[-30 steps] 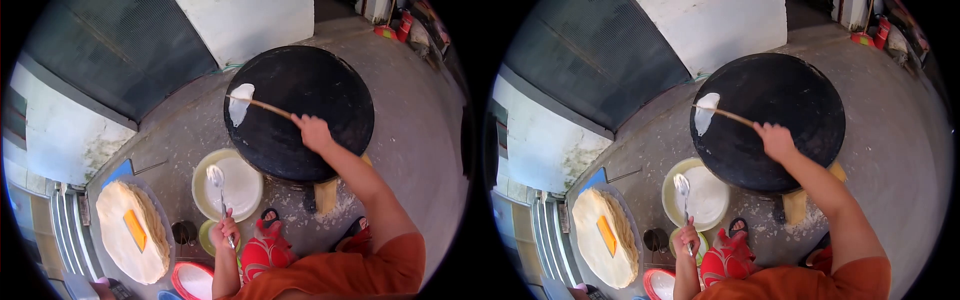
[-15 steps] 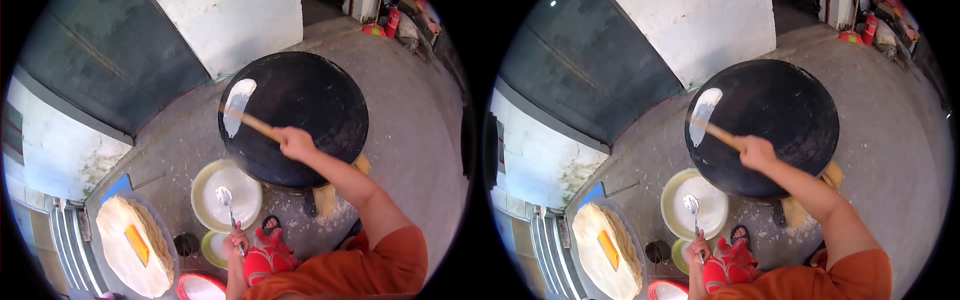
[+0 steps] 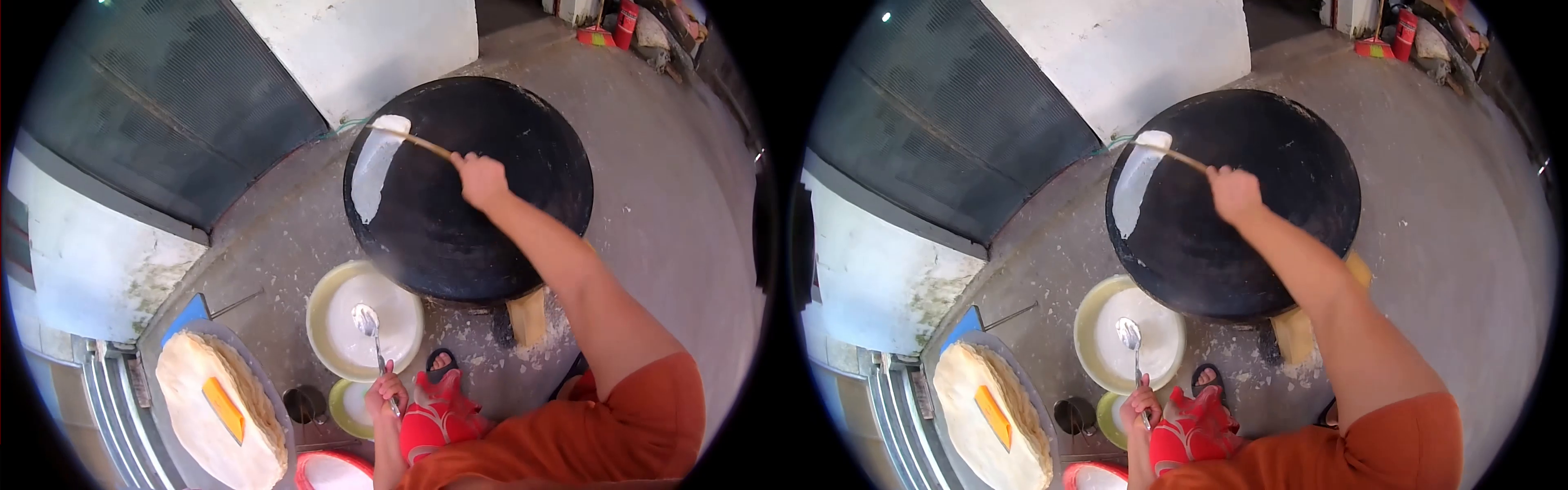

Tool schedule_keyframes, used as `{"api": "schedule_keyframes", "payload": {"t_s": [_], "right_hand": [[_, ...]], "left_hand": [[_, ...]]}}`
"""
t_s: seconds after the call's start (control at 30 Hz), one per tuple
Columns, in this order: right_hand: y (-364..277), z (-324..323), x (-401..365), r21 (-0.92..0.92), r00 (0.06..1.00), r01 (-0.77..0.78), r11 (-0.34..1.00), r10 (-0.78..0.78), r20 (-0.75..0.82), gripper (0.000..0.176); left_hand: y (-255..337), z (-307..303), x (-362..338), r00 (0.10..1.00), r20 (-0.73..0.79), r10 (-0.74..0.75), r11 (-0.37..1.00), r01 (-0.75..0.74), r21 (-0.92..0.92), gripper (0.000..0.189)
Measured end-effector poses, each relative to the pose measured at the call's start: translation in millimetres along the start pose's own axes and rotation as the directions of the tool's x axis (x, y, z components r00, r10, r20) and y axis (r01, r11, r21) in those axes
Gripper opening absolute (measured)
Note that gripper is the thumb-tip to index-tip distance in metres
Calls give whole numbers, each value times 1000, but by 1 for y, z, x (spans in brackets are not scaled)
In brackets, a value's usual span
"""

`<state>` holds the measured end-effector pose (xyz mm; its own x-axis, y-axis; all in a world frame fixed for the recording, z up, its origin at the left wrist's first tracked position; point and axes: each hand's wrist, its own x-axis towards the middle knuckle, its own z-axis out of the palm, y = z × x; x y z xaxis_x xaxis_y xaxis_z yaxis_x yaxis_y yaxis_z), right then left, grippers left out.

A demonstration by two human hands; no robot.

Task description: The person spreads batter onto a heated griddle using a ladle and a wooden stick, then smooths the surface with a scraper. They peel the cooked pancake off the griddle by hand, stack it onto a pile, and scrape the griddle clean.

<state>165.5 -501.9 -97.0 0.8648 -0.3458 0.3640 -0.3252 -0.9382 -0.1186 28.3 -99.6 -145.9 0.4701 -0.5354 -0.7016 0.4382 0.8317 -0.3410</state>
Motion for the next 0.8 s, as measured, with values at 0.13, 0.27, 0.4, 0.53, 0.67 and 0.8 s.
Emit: {"api": "schedule_keyframes", "payload": {"t_s": [0.13,0.27,0.4,0.53,0.67,0.8], "right_hand": [[-25,-26,-25,341,961,-272,900,234,150,31],[-16,-22,-36,84,988,-10,996,-4,156,39],[24,-25,-4,114,938,-298,948,269,218,47],[-31,-29,-26,342,986,-133,930,90,139,44],[25,-5,25,-54,967,-214,975,220,128,39],[5,-21,-16,270,925,-378,885,352,143,40]], "left_hand": [[8,-2,2,1000,12,-16,1000,16,25,29],[6,-1,8,1000,-1,9,998,-8,59,29],[5,1,5,999,-17,-36,999,36,30,29],[5,3,11,999,-27,-28,998,29,52,28],[1,4,5,999,-42,-25,999,27,48,29],[9,2,6,998,-50,-47,998,49,47,29]]}}
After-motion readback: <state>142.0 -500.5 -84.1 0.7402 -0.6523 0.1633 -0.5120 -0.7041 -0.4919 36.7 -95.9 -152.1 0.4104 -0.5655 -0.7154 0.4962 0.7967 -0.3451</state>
